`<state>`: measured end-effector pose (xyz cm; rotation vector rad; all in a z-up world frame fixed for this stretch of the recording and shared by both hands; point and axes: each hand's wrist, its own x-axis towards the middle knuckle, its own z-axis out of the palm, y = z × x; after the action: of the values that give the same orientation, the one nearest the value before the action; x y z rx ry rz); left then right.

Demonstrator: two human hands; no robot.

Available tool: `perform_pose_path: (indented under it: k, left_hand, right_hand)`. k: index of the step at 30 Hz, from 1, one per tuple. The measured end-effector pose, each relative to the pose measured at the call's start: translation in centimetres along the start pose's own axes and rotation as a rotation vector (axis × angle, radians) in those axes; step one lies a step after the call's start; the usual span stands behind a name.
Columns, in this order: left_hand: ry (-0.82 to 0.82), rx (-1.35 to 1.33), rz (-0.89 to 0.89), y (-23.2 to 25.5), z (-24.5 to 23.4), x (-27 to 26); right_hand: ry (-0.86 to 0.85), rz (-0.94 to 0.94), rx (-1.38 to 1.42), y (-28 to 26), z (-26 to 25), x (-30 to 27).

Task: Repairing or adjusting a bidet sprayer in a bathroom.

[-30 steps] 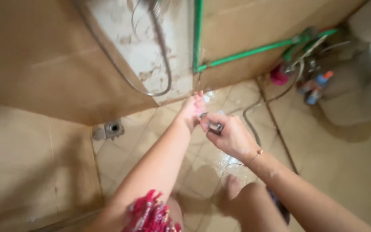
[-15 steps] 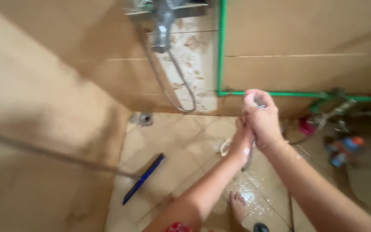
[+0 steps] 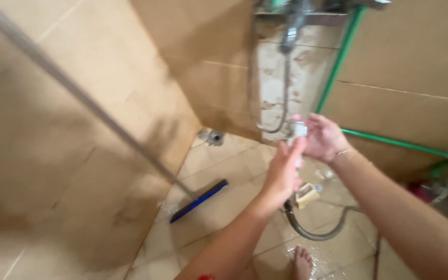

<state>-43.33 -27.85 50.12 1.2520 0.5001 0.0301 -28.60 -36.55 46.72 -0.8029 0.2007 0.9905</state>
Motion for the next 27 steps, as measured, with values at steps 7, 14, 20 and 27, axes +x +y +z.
perform_pose_path:
  k: [7, 14, 20, 27]
  left_hand:
    - [-0.222, 0.028, -0.125, 4.9, -5.0, -7.2]
    - [-0.384, -0.01, -0.177, 5.7, -8.1, -9.8]
    - [-0.415, 0.02, -0.106, 5.9, -8.8, -8.2]
    - [-0.365, -0.011, -0.114, 6.9, -7.1, -7.5]
  right_hand:
    - [-0.03, 0.0, 0.465, 2.0, 0.1, 6.8]
    - [-0.158, 0.03, 0.64, 3.8, 3.1, 7.7]
    - [-0.207, 0.103, 0.738, 6.3, -2.4, 11.0]
    - [0.177, -0.027, 0.249, 5.9, 0.5, 4.0]
